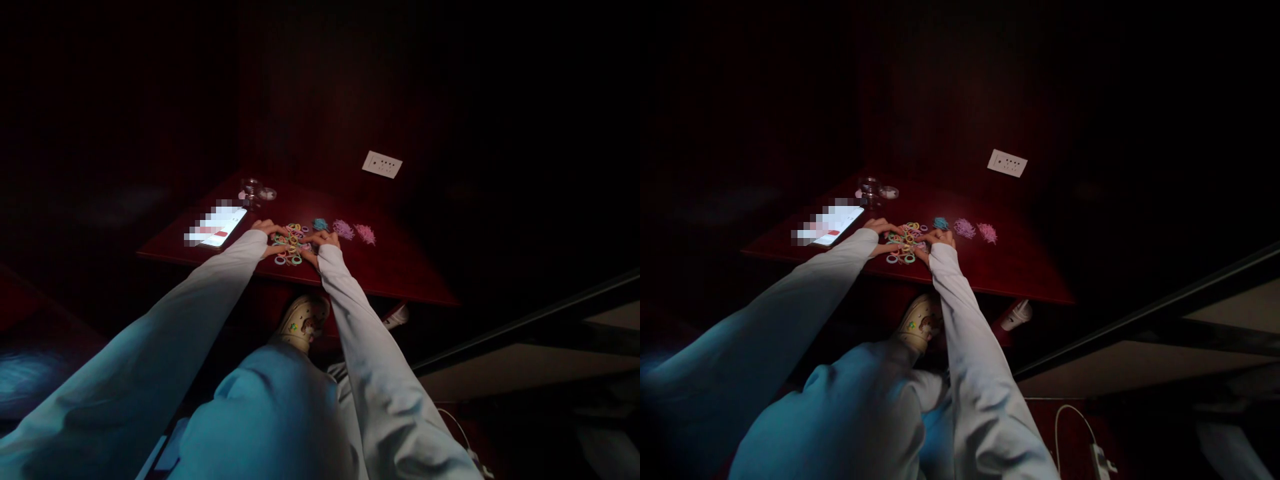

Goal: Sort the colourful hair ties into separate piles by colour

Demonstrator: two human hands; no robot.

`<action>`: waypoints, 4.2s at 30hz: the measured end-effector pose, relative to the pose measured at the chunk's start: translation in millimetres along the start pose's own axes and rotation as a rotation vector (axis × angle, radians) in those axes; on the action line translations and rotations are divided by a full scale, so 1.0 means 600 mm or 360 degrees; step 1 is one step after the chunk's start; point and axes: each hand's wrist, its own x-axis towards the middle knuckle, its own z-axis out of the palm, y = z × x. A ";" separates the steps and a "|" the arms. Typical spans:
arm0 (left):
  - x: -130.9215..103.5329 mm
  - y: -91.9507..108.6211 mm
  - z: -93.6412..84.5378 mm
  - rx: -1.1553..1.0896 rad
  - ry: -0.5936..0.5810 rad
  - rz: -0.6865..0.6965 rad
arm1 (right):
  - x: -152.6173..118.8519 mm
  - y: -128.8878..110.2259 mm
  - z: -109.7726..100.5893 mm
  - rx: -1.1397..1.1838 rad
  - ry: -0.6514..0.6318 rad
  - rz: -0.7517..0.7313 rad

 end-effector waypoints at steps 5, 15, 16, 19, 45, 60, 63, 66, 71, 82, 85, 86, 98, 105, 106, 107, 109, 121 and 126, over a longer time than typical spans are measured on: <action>0.006 -0.004 -0.005 -0.0062 -0.0105 0.0019 | 0.009 0.029 0.000 0.0355 0.0174 0.0216; 0.000 -0.001 -0.006 -0.0225 0.0041 -0.0010 | 0.016 0.052 0.021 0.0838 0.0368 0.0393; 0.000 -0.001 -0.004 -0.0233 0.0074 -0.0034 | 0.017 0.053 0.022 0.0833 0.0372 0.0395; 0.000 0.001 -0.002 -0.0279 0.0094 -0.0057 | 0.017 0.050 0.022 0.0772 0.0366 0.0397; 0.003 0.007 0.000 0.0093 0.0072 -0.0176 | 0.016 -0.040 0.027 -0.0091 0.0297 0.0472; 0.008 0.006 0.013 -0.0161 0.0327 -0.0083 | 0.004 0.049 0.032 0.0294 0.0579 0.0339; 0.002 0.007 0.015 -0.0085 0.0286 -0.0083 | -0.008 0.068 0.010 0.0411 0.0565 0.0321; -0.004 0.002 0.015 0.0007 0.0306 -0.0115 | -0.016 0.072 0.002 0.0467 0.0518 0.0341; -0.004 -0.016 0.004 0.0020 0.0285 -0.0083 | -0.029 0.045 0.004 0.0296 0.0356 0.0196; 0.027 0.004 0.016 -0.0135 0.0261 -0.0159 | 0.012 0.026 0.031 0.0983 0.0238 0.0364; 0.031 0.005 0.015 -0.0191 0.0316 -0.0101 | 0.017 0.039 0.029 0.1131 0.0302 0.0395; 0.031 0.006 0.016 -0.0200 0.0326 -0.0083 | 0.017 0.041 0.029 0.1163 0.0309 0.0394; 0.013 0.026 0.031 -0.0112 0.0332 0.0118 | 0.032 0.012 0.033 0.0945 0.0441 0.0292; 0.000 0.044 0.022 -0.0115 0.0221 0.0174 | 0.026 0.052 0.029 0.1095 0.0600 0.0600; -0.002 0.049 0.025 -0.0092 0.0193 0.0208 | 0.025 0.057 0.031 0.1090 0.0605 0.0615; -0.004 0.055 0.029 -0.0065 0.0158 0.0249 | 0.024 0.061 0.033 0.1070 0.0605 0.0607; -0.006 0.065 0.038 -0.0038 0.0024 0.0434 | 0.021 0.065 0.034 0.1001 0.0580 0.0514; 0.029 0.027 0.053 -0.0197 -0.0005 0.0305 | 0.019 0.032 0.017 0.1081 0.0465 0.0533; 0.047 0.012 0.049 -0.0458 0.0241 0.0172 | 0.019 0.034 0.023 0.0984 0.0409 0.0517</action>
